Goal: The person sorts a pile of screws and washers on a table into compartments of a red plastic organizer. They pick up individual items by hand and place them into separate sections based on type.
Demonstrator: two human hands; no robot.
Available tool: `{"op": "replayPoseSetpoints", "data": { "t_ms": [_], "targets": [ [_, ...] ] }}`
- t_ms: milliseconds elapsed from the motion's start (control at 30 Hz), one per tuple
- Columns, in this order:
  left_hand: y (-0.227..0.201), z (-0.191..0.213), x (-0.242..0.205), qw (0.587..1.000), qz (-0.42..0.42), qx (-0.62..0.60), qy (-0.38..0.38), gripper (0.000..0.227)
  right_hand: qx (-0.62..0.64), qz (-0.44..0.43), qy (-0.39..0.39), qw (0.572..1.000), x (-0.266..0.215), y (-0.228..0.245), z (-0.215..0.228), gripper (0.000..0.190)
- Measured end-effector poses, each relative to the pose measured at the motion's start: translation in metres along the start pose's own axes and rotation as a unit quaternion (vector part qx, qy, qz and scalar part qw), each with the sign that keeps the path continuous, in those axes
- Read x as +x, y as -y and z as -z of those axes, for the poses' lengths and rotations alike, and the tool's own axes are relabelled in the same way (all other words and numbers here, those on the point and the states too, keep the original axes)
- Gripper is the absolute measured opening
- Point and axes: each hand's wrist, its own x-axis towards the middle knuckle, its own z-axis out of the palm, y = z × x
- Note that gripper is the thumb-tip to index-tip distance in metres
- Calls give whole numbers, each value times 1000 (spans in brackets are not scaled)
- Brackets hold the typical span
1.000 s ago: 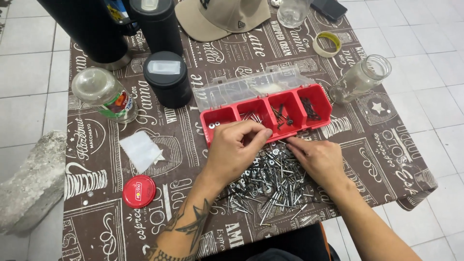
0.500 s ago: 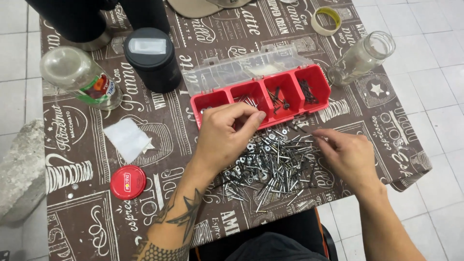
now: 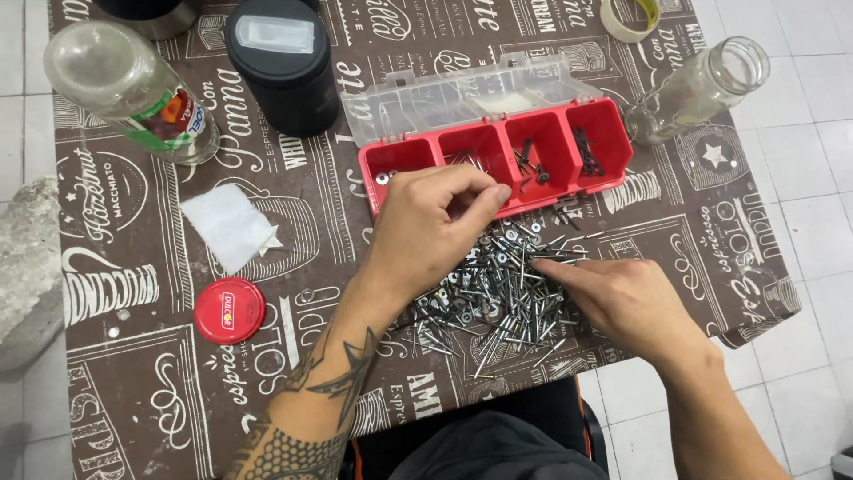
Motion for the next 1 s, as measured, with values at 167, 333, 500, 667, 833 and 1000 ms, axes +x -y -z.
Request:
{"op": "replayPoseSetpoints", "data": {
  "t_ms": [167, 333, 500, 667, 833, 1000],
  "targets": [
    [2, -1, -1, 1000, -3, 2, 4, 15, -22, -30, -63, 997, -6, -5, -9, 23],
    [0, -3, 0, 1000, -15, -3, 5, 15, -52, -39, -113, 991, -21, -15, -11, 12],
    [0, -4, 0, 1000, -1, 3, 15, 13, -64, -215, -51, 973, -37, -21, -13, 14],
    [0, -6, -1, 1000, 11, 2, 23, 13, -38, -219, -77, 972, -47, -20, -6, 14],
    [-2, -10, 0, 999, -19, 3, 26, 13, -8, -156, -57, 986, -53, -19, 12, 13],
    [7, -21, -6, 1000, 13, -22, 7, 12, 64, -239, 17, 969, -38, 4, 22, 9]
  ]
}}
